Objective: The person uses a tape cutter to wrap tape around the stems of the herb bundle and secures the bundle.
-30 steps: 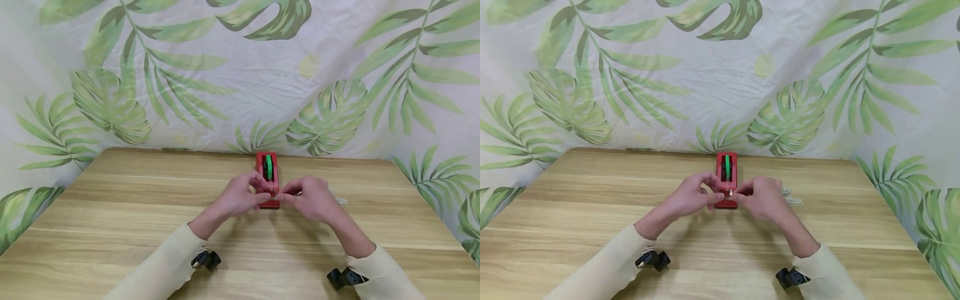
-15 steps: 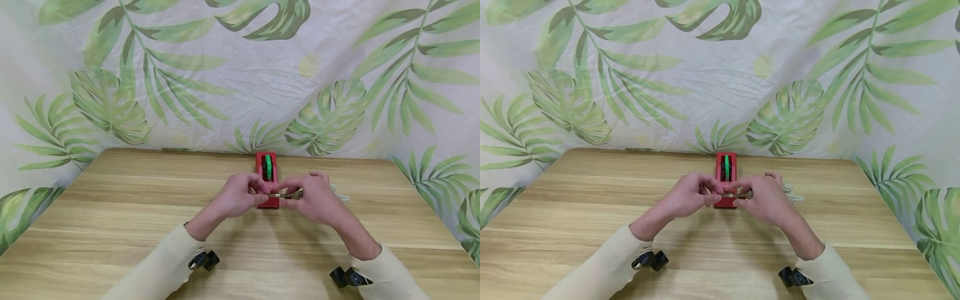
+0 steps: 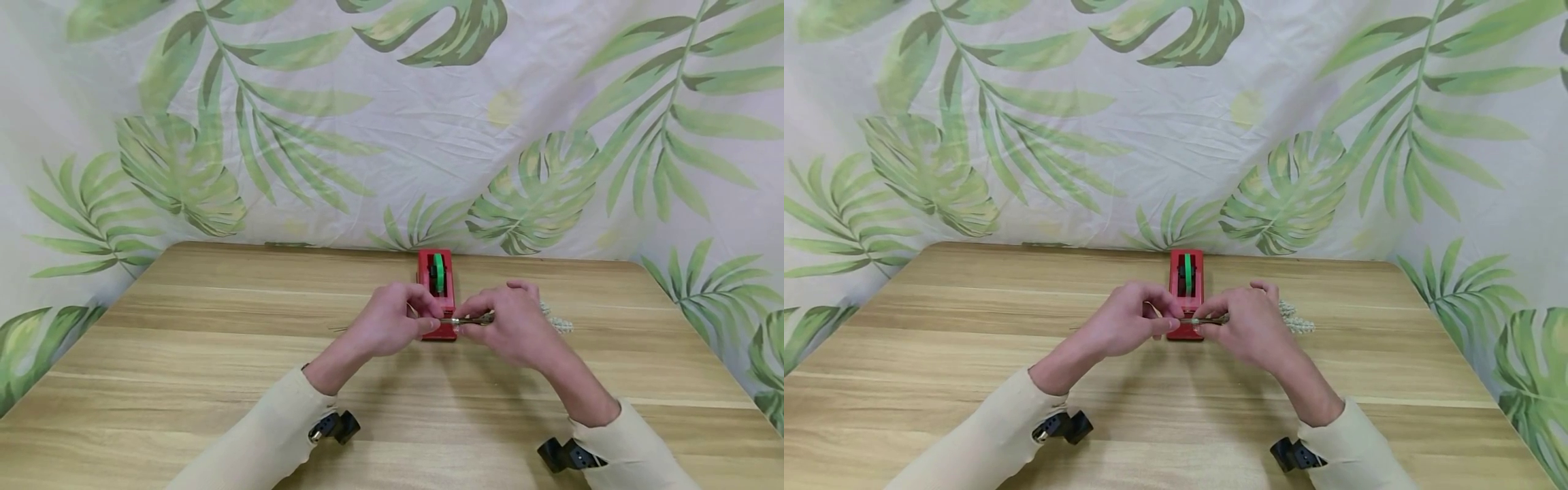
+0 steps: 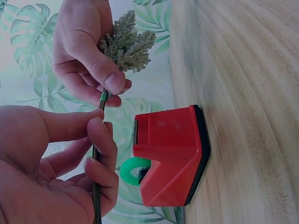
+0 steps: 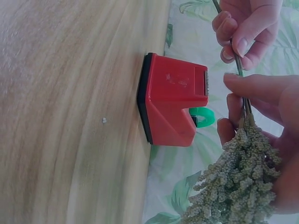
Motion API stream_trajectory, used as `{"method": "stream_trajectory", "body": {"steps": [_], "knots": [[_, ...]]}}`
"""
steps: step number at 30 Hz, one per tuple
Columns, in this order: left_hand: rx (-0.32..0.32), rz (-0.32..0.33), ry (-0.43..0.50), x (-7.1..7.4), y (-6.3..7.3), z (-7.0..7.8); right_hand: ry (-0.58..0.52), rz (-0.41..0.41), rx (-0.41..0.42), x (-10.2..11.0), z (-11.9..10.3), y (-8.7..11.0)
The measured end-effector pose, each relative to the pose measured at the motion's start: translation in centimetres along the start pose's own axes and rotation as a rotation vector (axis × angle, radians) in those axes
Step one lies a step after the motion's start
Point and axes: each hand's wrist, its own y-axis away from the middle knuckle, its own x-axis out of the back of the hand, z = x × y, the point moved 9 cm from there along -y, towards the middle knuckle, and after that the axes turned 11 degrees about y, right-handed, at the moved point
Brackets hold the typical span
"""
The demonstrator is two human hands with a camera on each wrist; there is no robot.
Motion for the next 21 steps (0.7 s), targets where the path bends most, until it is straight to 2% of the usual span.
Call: {"method": "stream_trajectory", "body": {"steps": [14, 21], "knots": [[0.013, 0.005, -0.002, -0.04, 0.10, -0.06, -0.044, -0.011, 0.028, 0.05, -0.11, 0.07], [0.017, 0.003, 0.011, -0.22, 0.08, 0.01, -0.031, -0.012, 0.005, 0.16, 0.09, 0.06]]}}
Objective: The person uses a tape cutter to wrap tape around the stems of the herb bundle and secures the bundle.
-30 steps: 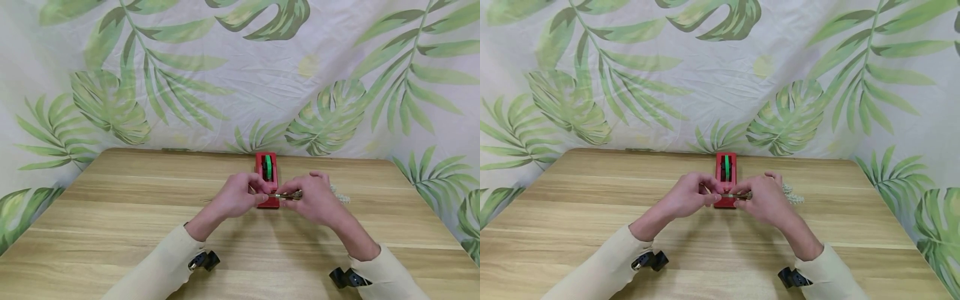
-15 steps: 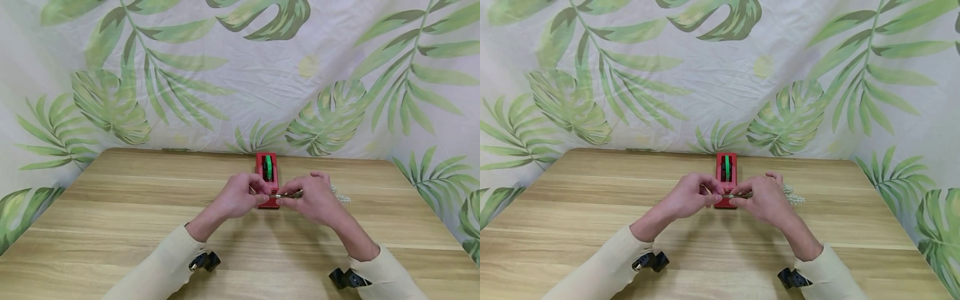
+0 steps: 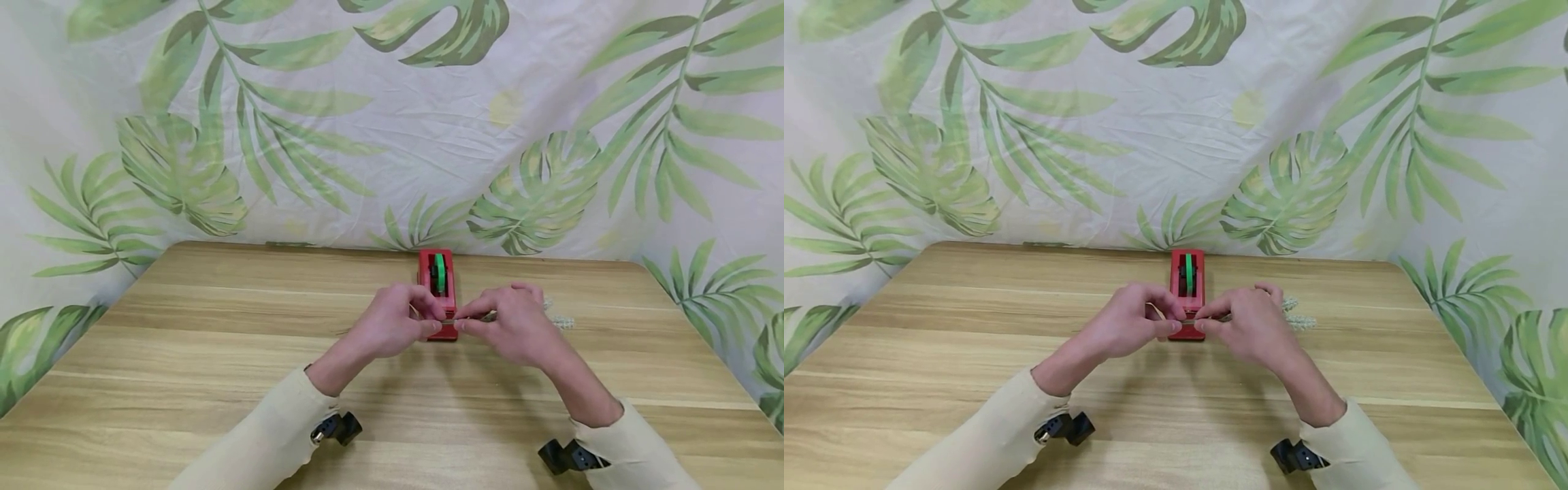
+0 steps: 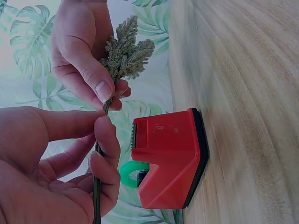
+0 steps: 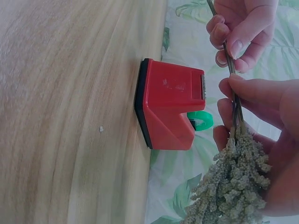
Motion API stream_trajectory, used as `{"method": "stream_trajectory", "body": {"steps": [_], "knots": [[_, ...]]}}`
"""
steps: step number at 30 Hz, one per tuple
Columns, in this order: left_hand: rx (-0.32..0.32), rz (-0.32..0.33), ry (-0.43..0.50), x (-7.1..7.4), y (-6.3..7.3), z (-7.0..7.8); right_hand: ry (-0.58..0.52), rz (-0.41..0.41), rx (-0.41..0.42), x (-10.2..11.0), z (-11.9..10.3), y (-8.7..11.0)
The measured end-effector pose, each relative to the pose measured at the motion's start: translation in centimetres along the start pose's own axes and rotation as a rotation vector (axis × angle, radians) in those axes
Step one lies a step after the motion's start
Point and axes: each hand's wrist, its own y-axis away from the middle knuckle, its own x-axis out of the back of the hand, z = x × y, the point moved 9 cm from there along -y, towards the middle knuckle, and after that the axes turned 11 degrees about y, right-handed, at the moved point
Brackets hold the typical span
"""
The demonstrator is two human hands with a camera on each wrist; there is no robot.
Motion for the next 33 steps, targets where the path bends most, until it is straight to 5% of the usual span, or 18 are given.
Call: {"method": "stream_trajectory", "body": {"steps": [9, 16, 23, 33], "knots": [[-0.017, -0.038, -0.028, -0.9, -0.3, 0.3, 0.056, 0.071, -0.038, 0.7, 0.6, 0.7], [-0.016, 0.015, -0.094, 0.4, 0.3, 0.3, 0.055, 0.069, 0.001, 0.5, -0.4, 0.3], [-0.004, 0.022, -0.049, 1.0, 0.1, 0.0, 0.126, -0.001, 0.090, 1.6, -0.4, 0.7], [0.019, 0.014, 0.038, 2.0, 0.3, 0.0, 0.030, -0.023, 0.191, 5.0, 2.4, 2.7]]}}
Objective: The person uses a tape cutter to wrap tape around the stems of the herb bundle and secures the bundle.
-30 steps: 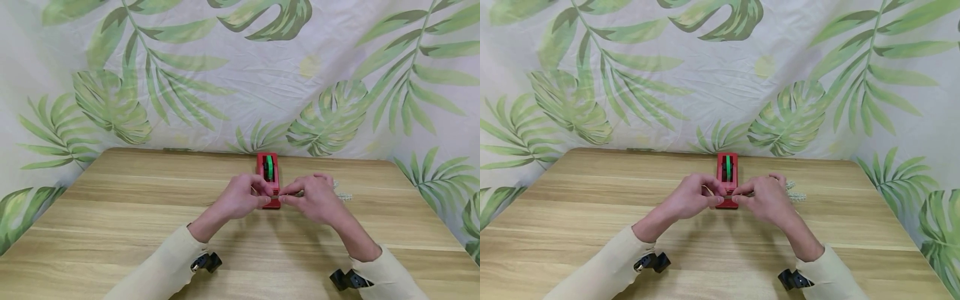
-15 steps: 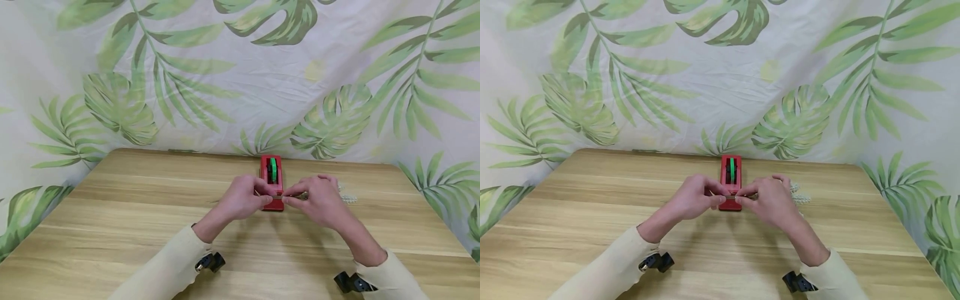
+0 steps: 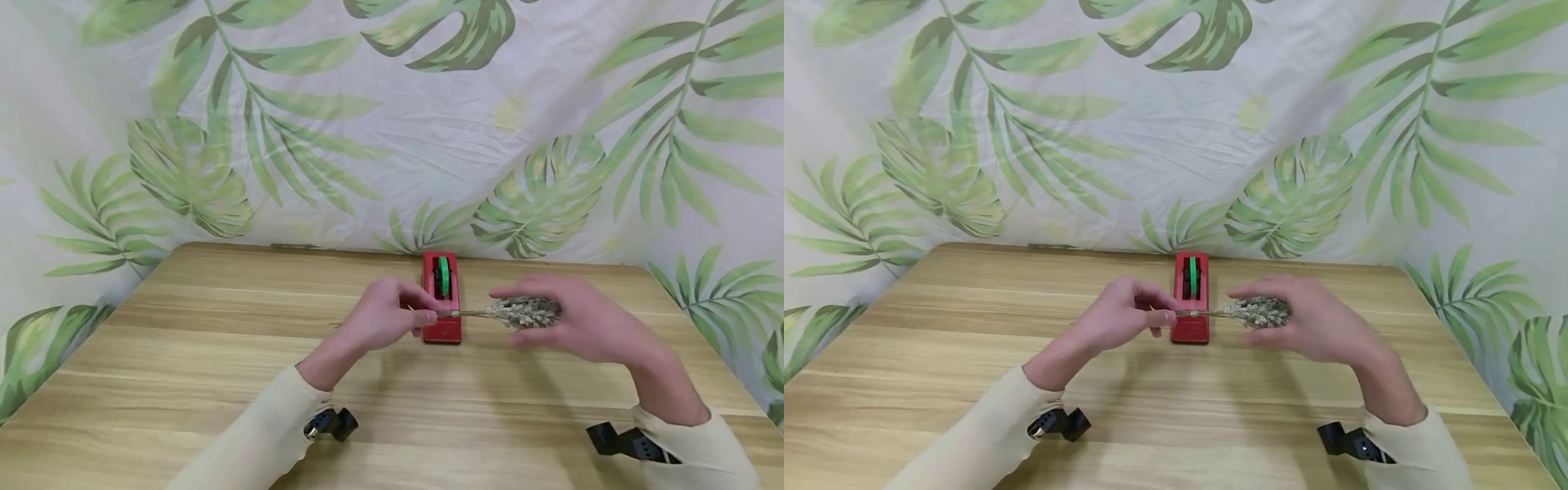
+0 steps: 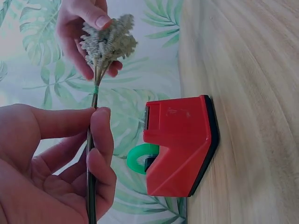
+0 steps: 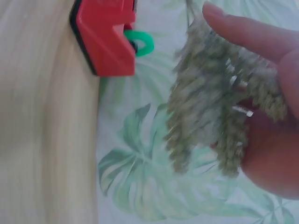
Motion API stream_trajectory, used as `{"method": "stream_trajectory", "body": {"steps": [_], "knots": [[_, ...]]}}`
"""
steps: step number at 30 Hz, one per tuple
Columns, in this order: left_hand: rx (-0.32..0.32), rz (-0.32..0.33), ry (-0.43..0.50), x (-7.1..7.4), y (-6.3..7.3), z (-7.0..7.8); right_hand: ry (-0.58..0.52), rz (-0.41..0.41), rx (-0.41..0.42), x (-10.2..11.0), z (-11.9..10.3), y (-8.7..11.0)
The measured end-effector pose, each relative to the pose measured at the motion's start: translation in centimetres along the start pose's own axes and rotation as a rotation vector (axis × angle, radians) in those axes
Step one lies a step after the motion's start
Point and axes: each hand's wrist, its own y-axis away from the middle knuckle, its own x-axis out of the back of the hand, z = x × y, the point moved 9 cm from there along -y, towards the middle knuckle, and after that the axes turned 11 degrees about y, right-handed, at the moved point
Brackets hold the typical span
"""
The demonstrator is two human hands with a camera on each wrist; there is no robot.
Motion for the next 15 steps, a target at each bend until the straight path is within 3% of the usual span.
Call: {"method": "stream_trajectory", "body": {"steps": [5, 8, 15], "knots": [[-0.036, -0.053, -0.041, 0.1, 0.4, -0.4, -0.056, 0.076, 0.122, -0.4, 0.0, 0.6], [-0.040, -0.092, -0.115, 0.2, 0.7, -1.3, -0.124, 0.063, 0.161, -1.5, 0.2, 1.0], [-0.033, -0.145, -0.324, 0.3, 1.6, -3.6, -0.166, -0.096, 0.058, -4.7, 1.9, 2.7]]}}
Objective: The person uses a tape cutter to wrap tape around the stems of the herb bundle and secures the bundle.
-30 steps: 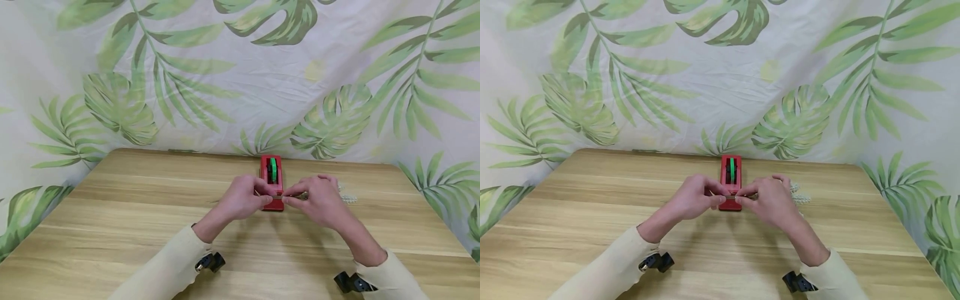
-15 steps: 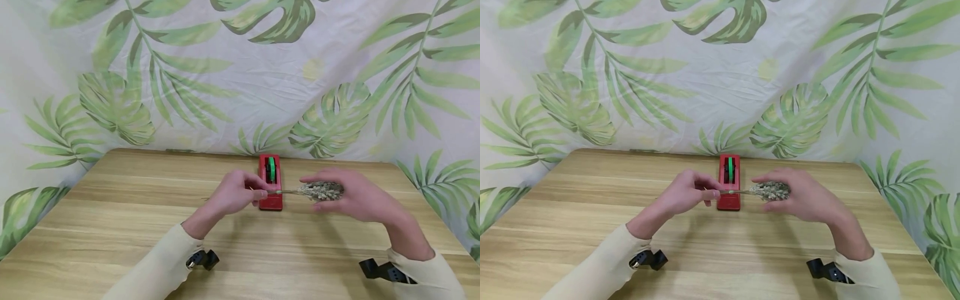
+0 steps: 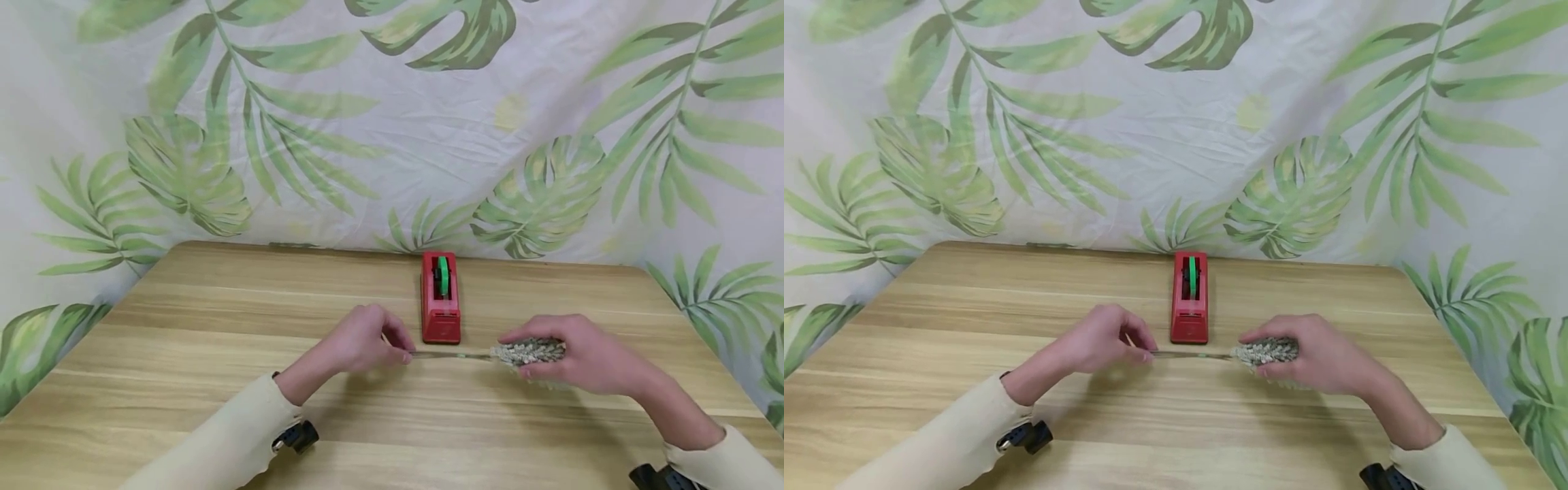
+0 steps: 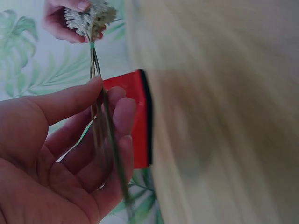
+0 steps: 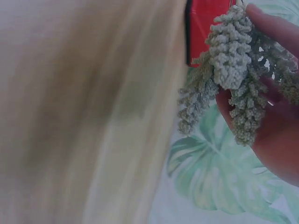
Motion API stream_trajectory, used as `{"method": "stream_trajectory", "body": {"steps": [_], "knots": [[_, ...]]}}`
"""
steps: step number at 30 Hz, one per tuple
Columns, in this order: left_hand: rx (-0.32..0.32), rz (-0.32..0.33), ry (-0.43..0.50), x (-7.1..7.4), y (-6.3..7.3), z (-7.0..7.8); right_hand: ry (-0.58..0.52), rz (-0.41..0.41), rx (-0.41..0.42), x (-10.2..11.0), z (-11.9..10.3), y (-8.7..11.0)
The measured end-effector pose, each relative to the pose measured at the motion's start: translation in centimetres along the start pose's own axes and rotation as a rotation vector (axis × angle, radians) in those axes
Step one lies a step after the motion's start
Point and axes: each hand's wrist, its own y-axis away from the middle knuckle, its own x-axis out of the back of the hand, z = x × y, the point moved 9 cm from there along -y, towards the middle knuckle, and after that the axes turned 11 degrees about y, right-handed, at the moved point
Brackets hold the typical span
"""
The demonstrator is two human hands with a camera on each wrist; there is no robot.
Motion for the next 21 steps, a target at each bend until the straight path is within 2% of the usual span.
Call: {"method": "stream_trajectory", "body": {"steps": [5, 13, 18, 21], "knots": [[0.037, -0.039, -0.066, -0.8, 0.5, -1.0, 0.020, -0.083, -0.043, -1.8, 0.9, 0.4], [0.052, -0.022, -0.088, -0.9, 0.8, -2.0, 0.045, -0.148, -0.069, -3.6, 0.8, 0.1], [0.065, -0.037, -0.060, -0.6, 0.8, -2.0, 0.041, -0.174, -0.065, -3.3, 0.5, 0.2], [0.069, -0.034, -0.027, 0.0, 0.7, -1.7, 0.043, -0.145, -0.058, -2.0, 0.2, 0.3]]}}
